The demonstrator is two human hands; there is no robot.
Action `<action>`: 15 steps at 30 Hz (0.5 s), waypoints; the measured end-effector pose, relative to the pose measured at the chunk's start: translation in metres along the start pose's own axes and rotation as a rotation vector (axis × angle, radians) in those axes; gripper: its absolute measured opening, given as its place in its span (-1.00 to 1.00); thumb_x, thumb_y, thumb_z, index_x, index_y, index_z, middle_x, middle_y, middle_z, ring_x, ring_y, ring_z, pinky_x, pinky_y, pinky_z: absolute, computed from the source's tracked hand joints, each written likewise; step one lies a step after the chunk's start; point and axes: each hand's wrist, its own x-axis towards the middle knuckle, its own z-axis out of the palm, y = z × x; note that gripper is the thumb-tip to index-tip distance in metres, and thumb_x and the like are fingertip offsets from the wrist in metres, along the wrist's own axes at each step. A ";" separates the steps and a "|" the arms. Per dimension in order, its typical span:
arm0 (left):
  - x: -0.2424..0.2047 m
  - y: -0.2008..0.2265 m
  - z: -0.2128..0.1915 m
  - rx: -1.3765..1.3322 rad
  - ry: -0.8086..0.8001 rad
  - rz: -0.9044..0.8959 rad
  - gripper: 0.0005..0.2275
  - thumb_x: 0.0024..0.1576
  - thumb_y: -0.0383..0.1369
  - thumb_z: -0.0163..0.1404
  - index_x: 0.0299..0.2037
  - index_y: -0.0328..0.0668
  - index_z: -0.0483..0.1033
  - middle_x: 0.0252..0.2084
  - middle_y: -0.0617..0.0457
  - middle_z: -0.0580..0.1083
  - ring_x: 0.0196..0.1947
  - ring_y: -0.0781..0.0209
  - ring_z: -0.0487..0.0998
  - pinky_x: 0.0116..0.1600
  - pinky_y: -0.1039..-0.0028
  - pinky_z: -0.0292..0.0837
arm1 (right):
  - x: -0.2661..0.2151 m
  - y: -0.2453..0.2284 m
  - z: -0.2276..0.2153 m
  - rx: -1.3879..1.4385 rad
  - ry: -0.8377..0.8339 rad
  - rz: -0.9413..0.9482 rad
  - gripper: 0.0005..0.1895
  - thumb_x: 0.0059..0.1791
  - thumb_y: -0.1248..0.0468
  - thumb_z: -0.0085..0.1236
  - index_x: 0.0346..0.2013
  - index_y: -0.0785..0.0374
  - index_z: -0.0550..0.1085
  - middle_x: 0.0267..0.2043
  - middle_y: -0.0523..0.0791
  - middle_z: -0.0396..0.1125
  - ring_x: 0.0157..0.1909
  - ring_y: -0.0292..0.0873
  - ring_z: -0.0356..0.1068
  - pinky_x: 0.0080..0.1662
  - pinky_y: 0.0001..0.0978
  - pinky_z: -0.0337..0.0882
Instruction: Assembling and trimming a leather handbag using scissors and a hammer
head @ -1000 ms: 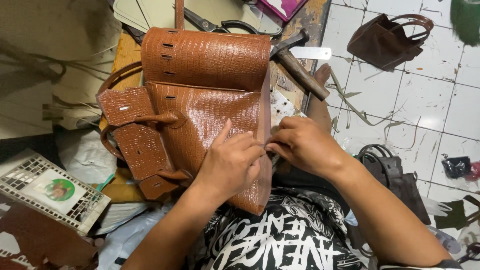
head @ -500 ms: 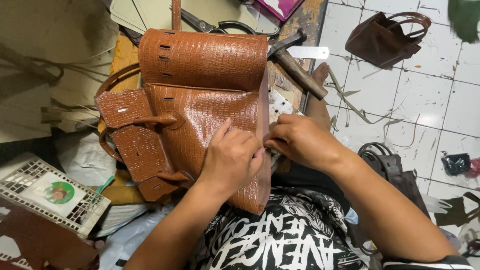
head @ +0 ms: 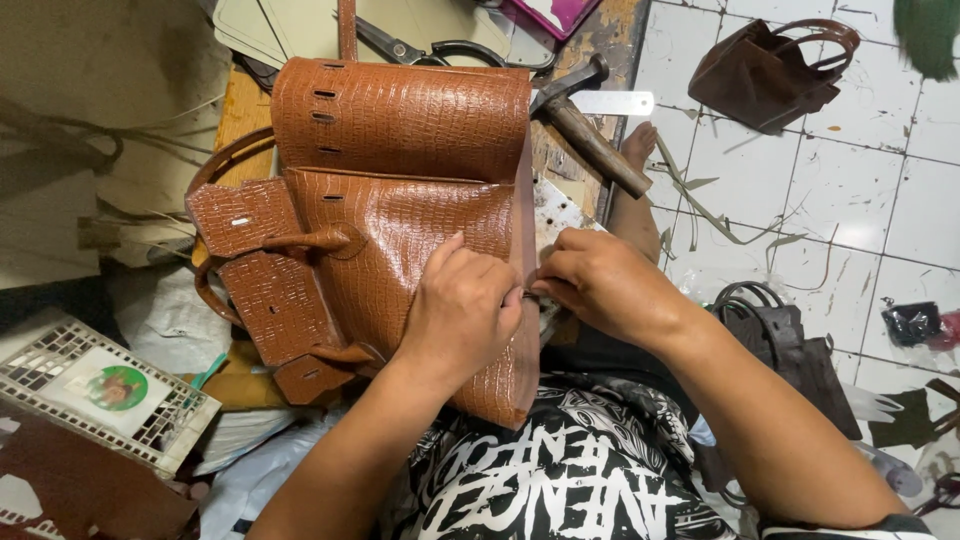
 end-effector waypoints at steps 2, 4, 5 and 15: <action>0.002 0.001 -0.002 -0.005 0.005 -0.003 -0.97 0.00 -0.38 0.17 -0.40 -0.08 0.59 -0.45 0.02 0.56 -0.31 0.06 0.63 0.26 0.00 0.35 | -0.001 0.001 0.001 0.002 0.013 -0.011 -0.90 -0.11 0.18 0.32 -0.40 0.07 0.55 -0.41 -0.20 0.35 -0.34 -0.05 0.45 -0.32 -0.25 0.45; 0.002 0.002 -0.004 -0.011 0.009 -0.006 -0.96 0.00 -0.40 0.17 -0.39 -0.07 0.59 -0.46 0.03 0.55 -0.32 0.05 0.63 0.26 0.00 0.35 | -0.003 0.001 0.002 0.003 0.024 -0.021 -0.90 -0.10 0.18 0.31 -0.40 0.07 0.54 -0.39 -0.20 0.35 -0.32 -0.05 0.45 -0.30 -0.24 0.44; 0.003 0.003 -0.005 0.010 0.014 0.008 -0.95 -0.01 -0.40 0.17 -0.37 -0.07 0.58 -0.44 0.03 0.56 -0.31 0.05 0.62 0.26 0.00 0.36 | -0.004 0.000 0.002 -0.019 0.035 -0.033 -0.90 -0.10 0.17 0.31 -0.39 0.06 0.54 -0.39 -0.20 0.34 -0.30 -0.06 0.45 -0.28 -0.25 0.44; 0.002 0.002 -0.003 0.064 0.045 0.044 -0.89 -0.06 -0.44 0.15 -0.36 -0.01 0.53 -0.43 0.06 0.55 -0.31 0.04 0.61 0.27 -0.04 0.37 | -0.004 -0.021 -0.002 -0.216 0.056 -0.126 -0.80 -0.10 0.11 0.25 -0.48 0.06 0.41 -0.38 -0.20 0.29 -0.27 -0.08 0.39 -0.23 -0.21 0.37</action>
